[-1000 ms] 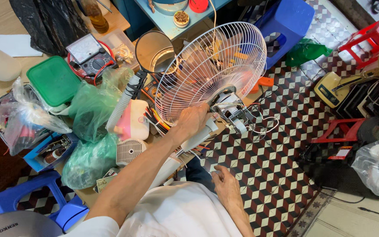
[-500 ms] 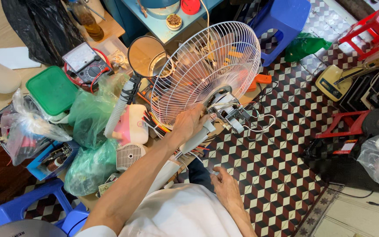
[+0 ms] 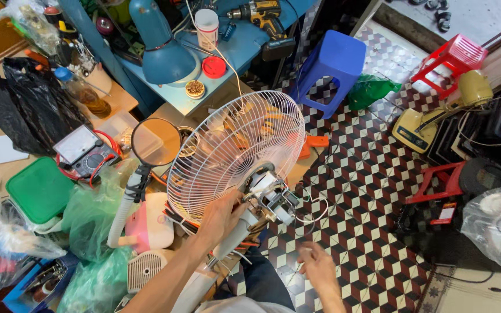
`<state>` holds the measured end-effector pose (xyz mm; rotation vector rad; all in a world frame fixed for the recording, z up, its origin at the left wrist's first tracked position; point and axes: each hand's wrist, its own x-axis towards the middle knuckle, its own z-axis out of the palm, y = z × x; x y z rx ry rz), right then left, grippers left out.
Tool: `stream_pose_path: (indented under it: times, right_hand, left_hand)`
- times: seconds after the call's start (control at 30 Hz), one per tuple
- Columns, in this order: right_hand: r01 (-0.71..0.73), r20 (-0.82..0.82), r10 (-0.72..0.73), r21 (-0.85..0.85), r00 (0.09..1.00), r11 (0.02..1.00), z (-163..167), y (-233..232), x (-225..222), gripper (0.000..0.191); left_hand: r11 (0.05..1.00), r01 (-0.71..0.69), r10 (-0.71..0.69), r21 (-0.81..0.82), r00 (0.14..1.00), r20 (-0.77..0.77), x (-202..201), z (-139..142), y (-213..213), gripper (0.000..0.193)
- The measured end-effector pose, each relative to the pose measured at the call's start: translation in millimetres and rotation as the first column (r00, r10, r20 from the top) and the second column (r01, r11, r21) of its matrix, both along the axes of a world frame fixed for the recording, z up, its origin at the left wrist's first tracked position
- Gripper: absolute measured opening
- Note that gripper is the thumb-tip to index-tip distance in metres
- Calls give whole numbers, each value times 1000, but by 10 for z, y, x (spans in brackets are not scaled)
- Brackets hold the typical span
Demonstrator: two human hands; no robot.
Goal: The person repairs a standing fan by manipulating its internal wiring and components. They use a screwdriver to adjust connections and a magnifying lamp to inspect the motor area, repeatedly testing and adjusting the wiring throughout the clip.
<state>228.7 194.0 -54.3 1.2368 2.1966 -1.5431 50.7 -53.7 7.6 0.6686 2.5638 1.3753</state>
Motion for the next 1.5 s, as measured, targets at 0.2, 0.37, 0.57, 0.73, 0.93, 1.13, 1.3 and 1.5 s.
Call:
stream_pose_path:
  times: [0.2,0.37,0.57,0.73,0.93,1.13,1.3,1.5]
  right_hand:
    - [112,-214,-81,140,974,984,296,837,-1042,30]
    - [-2,-267,57,201,962,980,553,1265,-2311,38]
    - [-434,-199,551,428,810,793,173,1570,-3800,29]
    - [-678,1,697,237,717,696,-543,1685,-4110,27]
    - [-531,72,557,-228,827,817,-1234,1354,-3449,19]
    - [-114,-58,102,-260,993,959,-1258,1373,-3179,27]
    - [-93,-514,31,-96,857,991,-283,1630,-3792,34]
    - [-642,-502,601,112,622,758,1268,992,-4714,35]
  left_hand:
    - [998,-56,60,-32,984,165,-117,-29,101,19]
    - [990,-32,58,-140,980,192,-289,-166,179,18]
    - [993,-6,35,-119,968,248,-403,-328,207,19]
    - [984,-7,49,-179,971,234,-457,-431,187,22]
    - [973,-42,104,-228,958,267,-459,-471,200,25]
    - [969,-64,130,-237,953,275,-485,-423,246,25]
    - [980,-40,90,-197,965,247,-533,-304,240,21]
    - [989,-56,94,-138,955,283,-541,-163,159,17]
